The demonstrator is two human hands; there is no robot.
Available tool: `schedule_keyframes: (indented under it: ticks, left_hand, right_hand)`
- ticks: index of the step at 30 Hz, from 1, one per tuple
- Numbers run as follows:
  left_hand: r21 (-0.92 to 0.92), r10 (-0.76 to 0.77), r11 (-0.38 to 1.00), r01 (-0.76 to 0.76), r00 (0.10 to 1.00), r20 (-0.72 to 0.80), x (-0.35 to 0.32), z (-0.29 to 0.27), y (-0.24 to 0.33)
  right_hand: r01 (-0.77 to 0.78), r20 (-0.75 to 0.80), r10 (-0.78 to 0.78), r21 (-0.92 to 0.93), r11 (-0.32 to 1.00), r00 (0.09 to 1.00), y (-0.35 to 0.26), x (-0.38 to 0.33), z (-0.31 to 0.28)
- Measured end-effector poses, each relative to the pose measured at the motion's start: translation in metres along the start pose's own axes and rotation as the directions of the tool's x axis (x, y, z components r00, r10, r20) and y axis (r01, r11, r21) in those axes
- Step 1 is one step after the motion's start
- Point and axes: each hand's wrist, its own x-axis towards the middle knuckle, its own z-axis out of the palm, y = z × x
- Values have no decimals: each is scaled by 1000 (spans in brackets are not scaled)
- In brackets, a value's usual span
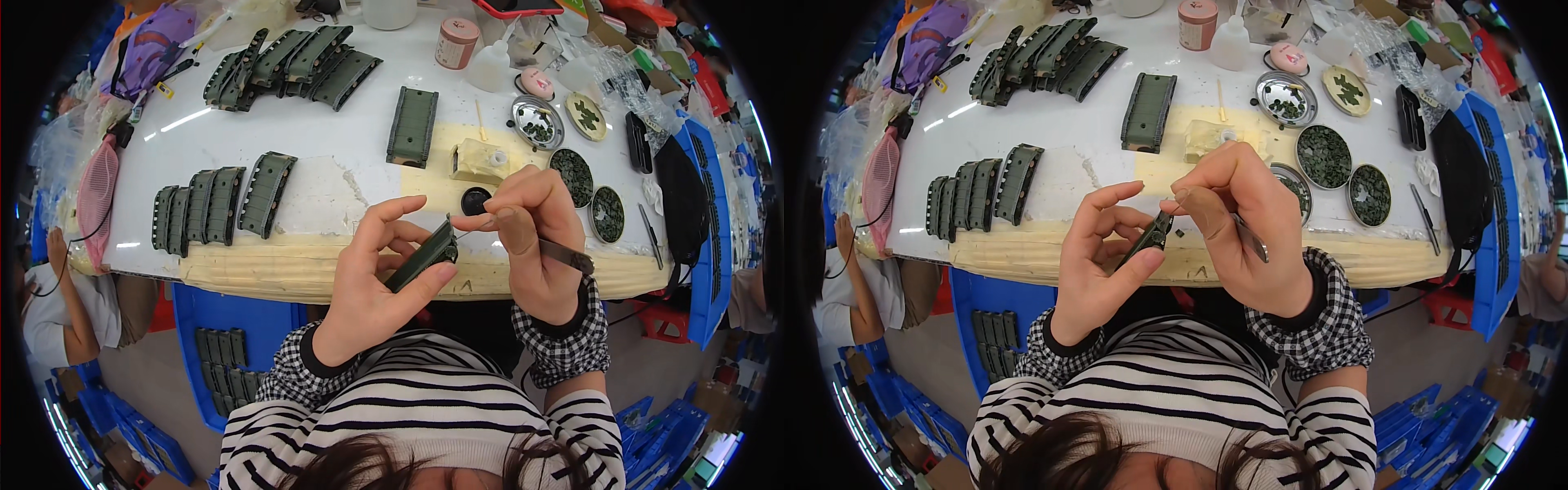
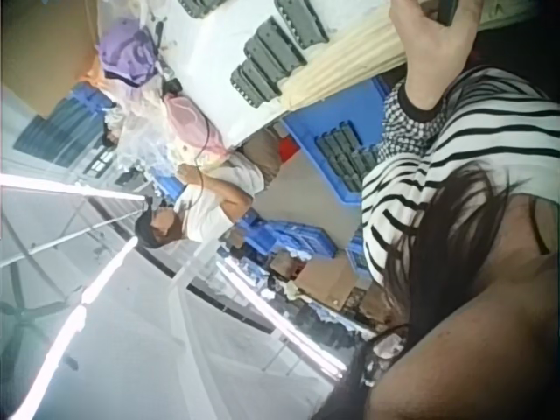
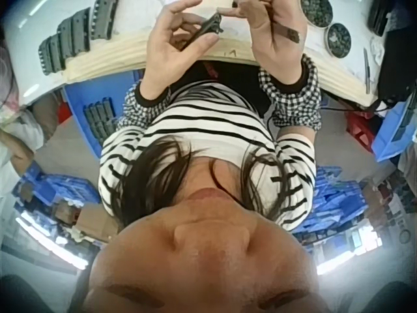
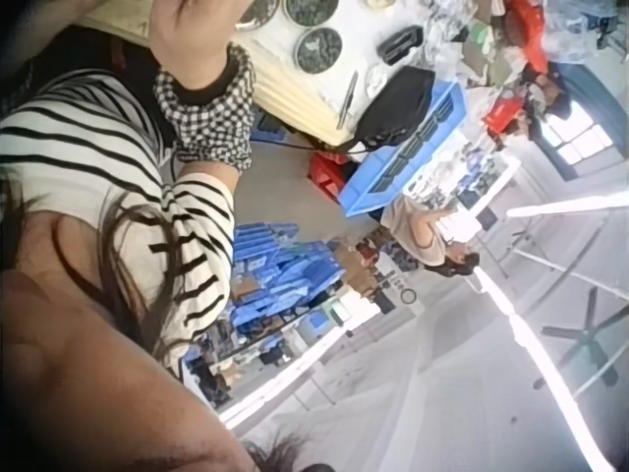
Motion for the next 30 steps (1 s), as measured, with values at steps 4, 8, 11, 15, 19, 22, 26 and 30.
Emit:
schedule_keyframes:
  ticks: [4,8,11,15,19,22,26,30]
  left_hand:
    - [-4,0,1000,0,1000,-4,1,1,0]
    - [1,9,1000,-9,1000,-4,1,0,0]
    - [-14,5,1000,-5,1000,-2,2,0,0]
    - [-68,-16,998,17,1000,12,1,-2,-2]
    - [-269,-15,962,42,995,102,1,-7,-13]
    - [-518,-33,845,131,981,193,0,-8,-18]
    - [-673,88,729,128,957,278,5,-9,-23]
    - [-622,111,778,89,955,275,4,-9,-23]
  right_hand:
    - [53,7,-52,-56,997,999,3,1,0]
    - [41,-11,-41,-22,999,999,3,1,2]
    - [14,2,-14,-7,1000,1000,2,2,1]
    - [-49,-101,63,138,989,993,-6,7,-4]
    - [8,-258,-136,-441,897,957,9,22,-21]
    - [28,-160,-210,-729,684,964,16,28,-27]
    - [48,-99,-175,-729,683,980,26,26,-26]
    - [41,-113,-178,-728,685,978,23,24,-26]
